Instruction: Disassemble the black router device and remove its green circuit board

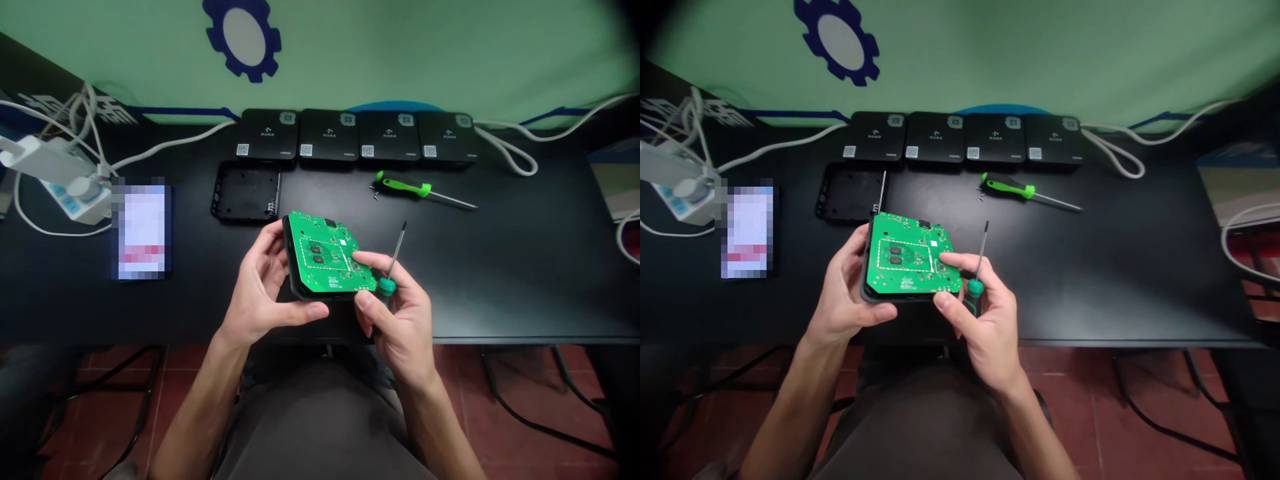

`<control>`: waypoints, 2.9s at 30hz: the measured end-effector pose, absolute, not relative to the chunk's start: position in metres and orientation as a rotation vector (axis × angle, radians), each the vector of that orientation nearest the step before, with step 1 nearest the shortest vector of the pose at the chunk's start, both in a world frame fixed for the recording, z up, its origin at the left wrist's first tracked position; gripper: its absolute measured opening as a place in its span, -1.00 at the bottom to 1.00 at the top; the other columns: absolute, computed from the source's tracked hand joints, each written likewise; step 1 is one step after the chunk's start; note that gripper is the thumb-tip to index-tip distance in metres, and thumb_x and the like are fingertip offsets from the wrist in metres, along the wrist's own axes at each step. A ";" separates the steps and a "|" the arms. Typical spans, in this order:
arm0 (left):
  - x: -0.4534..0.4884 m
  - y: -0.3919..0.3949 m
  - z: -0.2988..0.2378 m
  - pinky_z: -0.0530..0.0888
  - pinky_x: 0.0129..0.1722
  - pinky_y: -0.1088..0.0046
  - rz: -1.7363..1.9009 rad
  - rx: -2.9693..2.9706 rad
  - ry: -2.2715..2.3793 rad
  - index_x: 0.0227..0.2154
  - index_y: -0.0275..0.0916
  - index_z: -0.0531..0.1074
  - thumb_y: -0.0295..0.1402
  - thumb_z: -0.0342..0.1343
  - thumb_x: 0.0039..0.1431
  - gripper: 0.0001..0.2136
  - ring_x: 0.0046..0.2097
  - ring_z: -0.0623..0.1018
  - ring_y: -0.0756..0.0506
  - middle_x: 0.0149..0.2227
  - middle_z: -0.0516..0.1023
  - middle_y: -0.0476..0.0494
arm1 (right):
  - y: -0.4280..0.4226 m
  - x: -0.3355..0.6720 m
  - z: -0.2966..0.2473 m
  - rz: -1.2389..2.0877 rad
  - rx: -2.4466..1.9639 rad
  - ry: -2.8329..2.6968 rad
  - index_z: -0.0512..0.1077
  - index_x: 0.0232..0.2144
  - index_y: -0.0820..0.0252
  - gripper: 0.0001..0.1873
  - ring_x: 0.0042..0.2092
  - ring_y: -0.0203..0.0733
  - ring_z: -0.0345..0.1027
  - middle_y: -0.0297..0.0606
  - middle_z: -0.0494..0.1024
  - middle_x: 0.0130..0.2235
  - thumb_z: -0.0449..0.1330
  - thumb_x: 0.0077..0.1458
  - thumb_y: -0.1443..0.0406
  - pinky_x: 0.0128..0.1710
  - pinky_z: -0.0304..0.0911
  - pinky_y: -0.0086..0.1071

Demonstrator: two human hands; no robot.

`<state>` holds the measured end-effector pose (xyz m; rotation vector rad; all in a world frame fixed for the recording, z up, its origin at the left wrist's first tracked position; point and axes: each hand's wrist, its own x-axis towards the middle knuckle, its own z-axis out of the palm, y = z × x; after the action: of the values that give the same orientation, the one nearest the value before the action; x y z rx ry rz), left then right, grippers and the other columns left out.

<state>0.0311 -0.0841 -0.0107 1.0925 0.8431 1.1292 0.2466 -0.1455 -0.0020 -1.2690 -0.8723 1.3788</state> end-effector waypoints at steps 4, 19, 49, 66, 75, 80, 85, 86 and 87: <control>0.036 -0.086 -0.007 0.69 0.33 0.03 1.165 1.128 0.891 0.33 -0.14 0.43 -0.10 0.77 -0.14 -0.02 0.39 0.63 -0.47 0.35 0.58 -0.36 | -0.146 0.244 -0.004 1.409 -1.232 -0.841 0.65 0.23 -0.09 -0.53 -0.52 -0.38 0.17 -0.46 0.44 -0.40 0.55 0.32 0.14 -0.53 0.05 -0.35; 0.045 -0.100 -0.018 0.74 0.18 0.11 1.179 1.008 0.882 0.41 -0.12 0.48 0.11 0.67 0.04 -0.06 0.23 0.71 -0.39 0.28 0.60 -0.33 | -0.131 0.253 0.022 1.444 -1.324 -1.130 0.58 0.35 -0.14 -0.22 -0.19 -0.20 0.48 -0.15 0.56 0.24 0.62 0.10 0.07 -0.33 0.43 -0.29; 0.061 -0.093 -0.004 0.72 -0.05 0.30 1.096 1.085 1.040 0.20 -0.15 0.59 0.05 0.65 0.07 -0.29 -0.06 0.70 -0.18 0.09 0.71 -0.22 | -0.124 0.247 0.003 1.590 -1.158 -1.046 0.56 0.42 -0.15 -0.25 -0.05 -0.04 0.54 -0.14 0.63 0.20 0.53 0.25 -0.01 -0.32 0.45 -0.29; 0.062 -0.095 -0.007 0.73 -0.03 0.24 1.105 1.155 1.070 0.23 -0.14 0.55 0.10 0.57 0.14 -0.29 -0.06 0.70 -0.19 0.16 0.68 -0.27 | -0.124 0.251 0.001 1.634 -1.120 -1.081 0.52 0.47 -0.26 -0.25 -0.16 -0.11 0.48 -0.15 0.64 0.15 0.48 0.30 -0.04 -0.34 0.42 -0.30; 0.065 -0.098 -0.008 0.73 -0.02 0.21 1.118 1.168 1.076 0.26 -0.14 0.55 0.08 0.58 0.12 -0.27 -0.05 0.71 -0.21 0.15 0.69 -0.26 | -0.127 0.248 -0.001 1.606 -1.116 -1.085 0.50 0.49 -0.24 -0.24 -0.20 -0.17 0.40 -0.15 0.59 0.22 0.46 0.31 -0.04 -0.40 0.36 -0.35; 0.066 -0.098 -0.008 0.73 -0.02 0.18 1.115 1.168 1.093 0.24 -0.14 0.56 0.11 0.59 0.08 -0.25 -0.03 0.72 -0.24 0.05 0.72 -0.24 | -0.127 0.248 -0.001 1.588 -1.135 -1.078 0.52 0.48 -0.21 -0.22 -0.22 -0.16 0.40 -0.15 0.61 0.15 0.47 0.28 -0.08 -0.38 0.39 -0.33; 0.065 -0.097 -0.010 0.73 0.03 0.15 1.103 1.148 1.069 0.23 -0.15 0.55 0.11 0.60 0.11 -0.26 -0.03 0.71 -0.24 0.03 0.71 -0.24 | -0.126 0.251 -0.003 1.618 -1.116 -1.085 0.50 0.50 -0.23 -0.25 -0.39 -0.30 0.23 -0.20 0.63 0.00 0.45 0.33 -0.05 -0.46 0.29 -0.35; 0.064 -0.097 -0.010 0.73 0.03 0.16 1.098 1.148 1.061 0.24 -0.15 0.55 0.12 0.59 0.13 -0.27 -0.02 0.70 -0.24 0.05 0.71 -0.25 | -0.126 0.252 -0.003 1.625 -1.110 -1.085 0.50 0.50 -0.23 -0.25 -0.41 -0.32 0.22 -0.23 0.63 -0.05 0.45 0.34 -0.04 -0.47 0.27 -0.36; 0.063 -0.096 -0.011 0.72 0.03 0.17 1.091 1.148 1.054 0.24 -0.14 0.55 0.12 0.57 0.15 -0.28 -0.01 0.70 -0.23 0.08 0.71 -0.25 | -0.126 0.253 -0.003 1.630 -1.106 -1.082 0.49 0.50 -0.24 -0.26 -0.42 -0.32 0.21 -0.26 0.62 -0.10 0.45 0.34 -0.02 -0.47 0.26 -0.36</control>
<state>0.0633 -0.0960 -0.0109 1.1479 1.0538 1.0912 0.2526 -0.1256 -0.0030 -1.1060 -1.0824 1.6300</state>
